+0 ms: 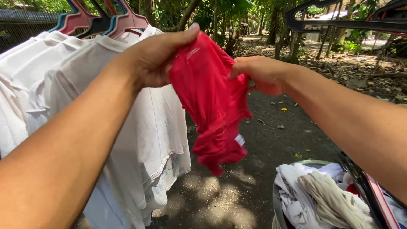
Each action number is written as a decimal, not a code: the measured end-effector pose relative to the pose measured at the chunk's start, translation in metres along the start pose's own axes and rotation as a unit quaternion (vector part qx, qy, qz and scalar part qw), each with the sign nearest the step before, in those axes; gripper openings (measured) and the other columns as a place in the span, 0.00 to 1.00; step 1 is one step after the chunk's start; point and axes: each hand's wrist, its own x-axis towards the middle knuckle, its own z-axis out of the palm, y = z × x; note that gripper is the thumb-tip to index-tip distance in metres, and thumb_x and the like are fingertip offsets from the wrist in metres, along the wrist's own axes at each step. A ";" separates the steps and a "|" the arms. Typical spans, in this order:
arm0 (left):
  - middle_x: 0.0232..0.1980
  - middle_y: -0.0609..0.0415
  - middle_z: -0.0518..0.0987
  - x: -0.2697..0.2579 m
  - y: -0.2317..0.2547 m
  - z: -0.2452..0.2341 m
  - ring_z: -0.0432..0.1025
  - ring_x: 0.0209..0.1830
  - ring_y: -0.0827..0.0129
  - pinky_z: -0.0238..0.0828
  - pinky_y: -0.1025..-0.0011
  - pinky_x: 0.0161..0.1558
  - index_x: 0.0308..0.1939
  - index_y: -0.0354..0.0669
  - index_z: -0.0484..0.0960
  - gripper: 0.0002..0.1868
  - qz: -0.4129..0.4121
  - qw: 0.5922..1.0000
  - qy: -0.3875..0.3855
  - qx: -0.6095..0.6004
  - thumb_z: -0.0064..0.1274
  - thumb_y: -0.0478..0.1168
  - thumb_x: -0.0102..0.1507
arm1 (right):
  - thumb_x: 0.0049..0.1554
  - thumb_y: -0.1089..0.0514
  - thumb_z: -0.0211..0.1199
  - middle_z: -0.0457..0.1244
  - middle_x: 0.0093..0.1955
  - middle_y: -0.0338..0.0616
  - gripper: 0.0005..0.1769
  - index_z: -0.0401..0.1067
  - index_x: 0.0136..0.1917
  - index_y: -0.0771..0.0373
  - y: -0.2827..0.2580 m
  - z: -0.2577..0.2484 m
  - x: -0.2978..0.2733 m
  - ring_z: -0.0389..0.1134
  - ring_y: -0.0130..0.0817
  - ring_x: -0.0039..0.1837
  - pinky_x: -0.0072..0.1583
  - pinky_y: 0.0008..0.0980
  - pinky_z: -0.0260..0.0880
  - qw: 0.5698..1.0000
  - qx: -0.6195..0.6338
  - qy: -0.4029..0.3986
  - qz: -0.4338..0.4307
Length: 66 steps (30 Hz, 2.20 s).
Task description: Hanging wet t-shirts on plastic clothes hangers and placing them on an outdoor rack.
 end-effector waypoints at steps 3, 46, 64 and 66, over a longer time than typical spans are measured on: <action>0.52 0.50 0.81 0.020 0.000 0.004 0.79 0.50 0.65 0.77 0.61 0.62 0.51 0.39 0.78 0.18 0.105 0.979 -0.064 -0.161 0.53 0.52 0.74 | 0.55 0.54 0.67 0.64 0.43 0.32 0.08 0.71 0.46 0.54 -0.011 -0.010 -0.007 0.64 0.26 0.44 0.49 0.37 0.65 0.999 -0.021 0.023 -0.009; 0.49 0.45 0.85 -0.011 -0.067 0.052 0.77 0.54 0.47 0.71 0.54 0.58 0.57 0.55 0.81 0.22 -0.065 0.777 0.290 0.555 0.50 0.60 0.66 | 0.53 0.73 0.52 0.69 0.61 0.55 0.42 0.68 0.73 0.35 0.030 -0.030 -0.018 0.73 0.48 0.52 0.53 0.43 0.79 0.864 -0.501 0.035 0.025; 0.28 0.57 0.76 0.070 -0.019 0.069 0.67 0.26 0.68 0.62 0.62 0.30 0.29 0.45 0.80 0.13 0.028 0.939 0.332 0.092 0.51 0.51 0.57 | 0.57 0.57 0.63 0.69 0.54 0.38 0.16 0.71 0.59 0.55 -0.001 -0.048 -0.102 0.74 0.34 0.47 0.52 0.41 0.78 0.988 -0.101 0.074 0.091; 0.30 0.55 0.76 0.087 -0.021 0.076 0.68 0.27 0.67 0.65 0.62 0.30 0.29 0.41 0.78 0.15 0.075 0.942 0.305 0.119 0.52 0.50 0.57 | 0.58 0.51 0.64 0.70 0.52 0.44 0.15 0.72 0.57 0.55 0.006 -0.068 -0.128 0.75 0.38 0.46 0.50 0.41 0.79 0.953 -0.218 0.100 0.187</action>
